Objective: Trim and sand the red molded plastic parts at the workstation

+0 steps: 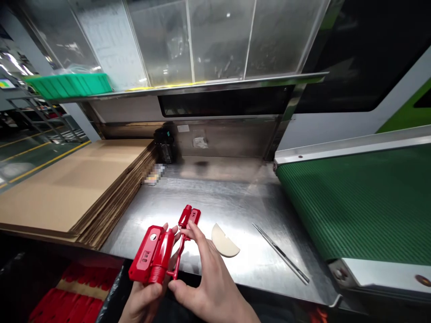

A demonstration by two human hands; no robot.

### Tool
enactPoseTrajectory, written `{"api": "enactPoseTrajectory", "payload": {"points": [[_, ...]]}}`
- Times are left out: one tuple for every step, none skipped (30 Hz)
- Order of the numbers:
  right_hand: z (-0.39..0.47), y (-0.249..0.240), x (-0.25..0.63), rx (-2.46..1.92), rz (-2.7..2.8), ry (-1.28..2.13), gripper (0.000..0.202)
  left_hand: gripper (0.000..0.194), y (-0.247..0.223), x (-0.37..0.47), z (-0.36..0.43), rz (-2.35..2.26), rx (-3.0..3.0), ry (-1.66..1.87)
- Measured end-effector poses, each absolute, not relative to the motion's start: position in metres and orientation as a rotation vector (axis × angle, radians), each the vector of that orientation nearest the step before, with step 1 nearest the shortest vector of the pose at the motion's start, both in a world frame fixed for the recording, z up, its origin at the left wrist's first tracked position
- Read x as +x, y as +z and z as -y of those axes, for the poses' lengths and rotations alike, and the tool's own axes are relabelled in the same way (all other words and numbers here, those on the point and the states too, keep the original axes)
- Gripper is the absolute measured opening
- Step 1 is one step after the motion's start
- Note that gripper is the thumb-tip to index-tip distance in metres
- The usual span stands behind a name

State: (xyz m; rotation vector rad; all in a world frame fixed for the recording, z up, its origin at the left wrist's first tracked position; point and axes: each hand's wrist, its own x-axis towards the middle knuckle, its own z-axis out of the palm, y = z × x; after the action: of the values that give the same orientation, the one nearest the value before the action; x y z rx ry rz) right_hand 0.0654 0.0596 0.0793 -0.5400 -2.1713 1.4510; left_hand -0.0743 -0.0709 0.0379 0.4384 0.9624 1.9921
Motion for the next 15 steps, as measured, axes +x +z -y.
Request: {"api": "enactPoseTrajectory", "payload": {"points": [[-0.06, 0.079, 0.068, -0.539, 2.192, 1.429, 0.103, 0.086, 0.038, -0.076, 0.071, -0.992, 0.478, 1.984], [-0.061, 0.079, 0.071, -0.543, 2.209, 1.407, 0.104, 0.087, 0.038, -0.078, 0.071, -1.028, 0.516, 1.965], [-0.061, 0.078, 0.074, -0.554, 2.217, 1.392, 0.106, 0.086, 0.038, -0.081, 0.072, -1.069, 0.548, 1.934], [-0.061, 0.077, 0.077, -0.568, 2.216, 1.396, 0.108, 0.084, 0.038, -0.083, 0.073, -1.11, 0.577, 1.897], [-0.06, 0.074, 0.08, -0.584, 2.204, 1.42, 0.111, 0.083, 0.038, -0.085, 0.074, -1.143, 0.599, 1.859], [-0.058, 0.072, 0.082, -0.598, 2.181, 1.468, 0.113, 0.083, 0.038, -0.087, 0.075, -1.169, 0.621, 1.828], [-0.056, 0.069, 0.085, -0.602, 2.151, 1.53, 0.113, 0.085, 0.039, -0.089, 0.076, -1.182, 0.641, 1.802], [-0.052, 0.065, 0.087, -0.598, 2.114, 1.6, 0.112, 0.089, 0.04, -0.09, 0.077, -1.181, 0.662, 1.781], [-0.048, 0.062, 0.088, -0.587, 2.07, 1.675, 0.11, 0.093, 0.042, -0.091, 0.078, -1.165, 0.679, 1.765], [-0.044, 0.06, 0.088, -0.571, 2.013, 1.758, 0.107, 0.097, 0.044, -0.092, 0.078, -1.141, 0.692, 1.751], [-0.039, 0.057, 0.088, -0.545, 1.937, 1.856, 0.104, 0.099, 0.046, -0.092, 0.079, -1.118, 0.7, 1.74], [-0.034, 0.055, 0.088, -0.51, 1.838, 1.972, 0.101, 0.099, 0.048, -0.092, 0.079, -1.101, 0.711, 1.733], [-0.029, 0.054, 0.087, -0.468, 1.718, 2.105, 0.096, 0.098, 0.05, -0.092, 0.08, -1.093, 0.725, 1.722], [-0.023, 0.052, 0.085, -0.424, 1.586, 2.251, 0.089, 0.094, 0.053, -0.091, 0.081, -1.089, 0.738, 1.693], [-0.018, 0.051, 0.084, -0.375, 1.446, 2.41, 0.08, 0.089, 0.055, -0.09, 0.082, -1.083, 0.741, 1.644]]}}
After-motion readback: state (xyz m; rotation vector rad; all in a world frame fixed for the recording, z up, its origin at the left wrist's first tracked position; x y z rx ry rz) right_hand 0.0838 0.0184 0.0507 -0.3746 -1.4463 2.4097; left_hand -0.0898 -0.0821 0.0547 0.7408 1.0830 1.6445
